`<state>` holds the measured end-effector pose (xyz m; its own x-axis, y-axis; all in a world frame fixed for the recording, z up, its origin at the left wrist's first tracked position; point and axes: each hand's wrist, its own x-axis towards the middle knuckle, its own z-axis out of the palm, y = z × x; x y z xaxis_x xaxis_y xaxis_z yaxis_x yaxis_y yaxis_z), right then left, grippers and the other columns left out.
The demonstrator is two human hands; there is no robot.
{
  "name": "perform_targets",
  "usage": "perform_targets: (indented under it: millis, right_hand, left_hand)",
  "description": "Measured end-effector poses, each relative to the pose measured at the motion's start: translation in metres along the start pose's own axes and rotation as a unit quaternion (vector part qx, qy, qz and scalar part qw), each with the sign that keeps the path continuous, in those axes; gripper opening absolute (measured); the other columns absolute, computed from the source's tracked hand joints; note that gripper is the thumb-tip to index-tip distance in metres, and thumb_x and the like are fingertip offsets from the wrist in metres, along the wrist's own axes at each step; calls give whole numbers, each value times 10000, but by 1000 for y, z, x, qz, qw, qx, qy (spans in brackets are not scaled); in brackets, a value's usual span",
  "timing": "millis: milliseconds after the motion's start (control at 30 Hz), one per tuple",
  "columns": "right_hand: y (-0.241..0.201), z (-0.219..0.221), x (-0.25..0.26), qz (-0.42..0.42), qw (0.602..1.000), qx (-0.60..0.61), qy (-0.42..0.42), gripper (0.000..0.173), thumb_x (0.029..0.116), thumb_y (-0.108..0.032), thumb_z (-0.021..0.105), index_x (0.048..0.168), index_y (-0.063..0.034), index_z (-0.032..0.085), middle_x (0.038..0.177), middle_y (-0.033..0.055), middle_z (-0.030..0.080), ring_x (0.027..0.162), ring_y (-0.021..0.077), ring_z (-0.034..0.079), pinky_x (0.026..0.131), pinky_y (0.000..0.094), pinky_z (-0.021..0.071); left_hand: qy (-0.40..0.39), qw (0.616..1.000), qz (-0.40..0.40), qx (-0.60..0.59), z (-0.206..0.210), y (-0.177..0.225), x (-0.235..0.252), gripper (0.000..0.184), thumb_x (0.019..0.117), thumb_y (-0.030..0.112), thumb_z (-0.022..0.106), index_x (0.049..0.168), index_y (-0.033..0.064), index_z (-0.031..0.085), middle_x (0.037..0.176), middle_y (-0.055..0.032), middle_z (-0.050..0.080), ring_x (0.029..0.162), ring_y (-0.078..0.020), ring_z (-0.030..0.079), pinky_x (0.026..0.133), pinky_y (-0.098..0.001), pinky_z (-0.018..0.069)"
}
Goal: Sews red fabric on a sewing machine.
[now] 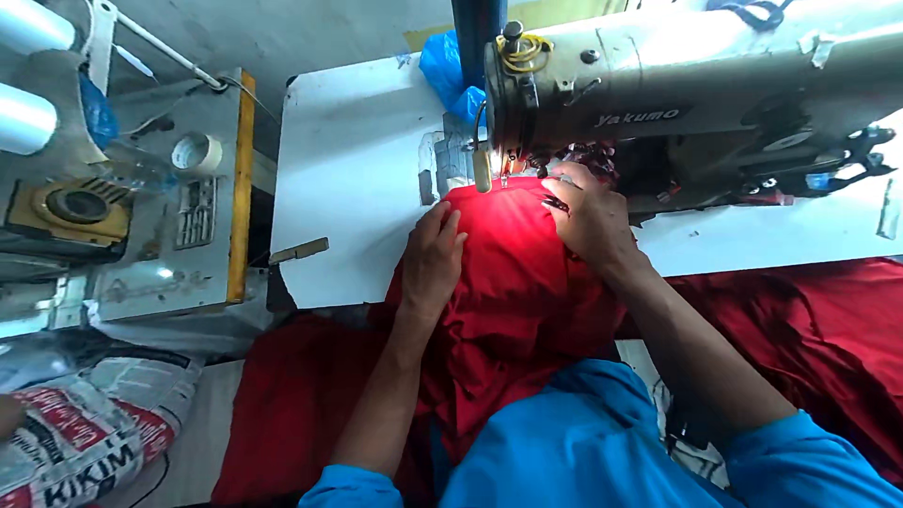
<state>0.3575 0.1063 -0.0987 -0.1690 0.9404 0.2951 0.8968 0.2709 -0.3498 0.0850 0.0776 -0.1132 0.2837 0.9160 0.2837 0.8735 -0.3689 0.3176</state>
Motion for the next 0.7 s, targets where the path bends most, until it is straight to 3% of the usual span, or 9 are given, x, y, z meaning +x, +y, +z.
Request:
perform_targets:
  millis: [100,267,400,700]
  right_hand:
    - [-8,6,-7,-14,999,29,16,251,982,-215,634,1193,-155,756,1427,70,614,937,287,716,684,512,582]
    - [0,14,-15,-19,999,33,6,292,1007,-271,626,1260,-178,737,1423,60,608,940,260,702,700,495,572]
    - [2,14,-13,-21,1000,16,-5,380,1038,-345,568,1382,-220,672,1448,63,584,932,262,698,682,489,568]
    - [4,15,-7,-6,1000,-7,-25,371,1035,-364,564,1363,-236,680,1473,48,567,932,263,700,674,490,572]
  left_hand:
    - [0,1000,-2,8,5,0,-3,393,1081,288,500,1388,86,639,1532,-100,515,1410,-286,485,1147,-480,418]
    - [5,1000,-9,9,5,8,4,415,1084,302,492,1437,112,598,1540,-77,510,1403,-268,489,1115,-478,437]
    - [-6,999,-7,34,11,7,7,435,1094,345,453,1448,131,588,1549,-55,499,1403,-270,474,1068,-494,446]
    - [-11,999,-12,43,16,5,7,462,1099,372,415,1486,158,548,1577,-48,466,1421,-271,453,1059,-504,441]
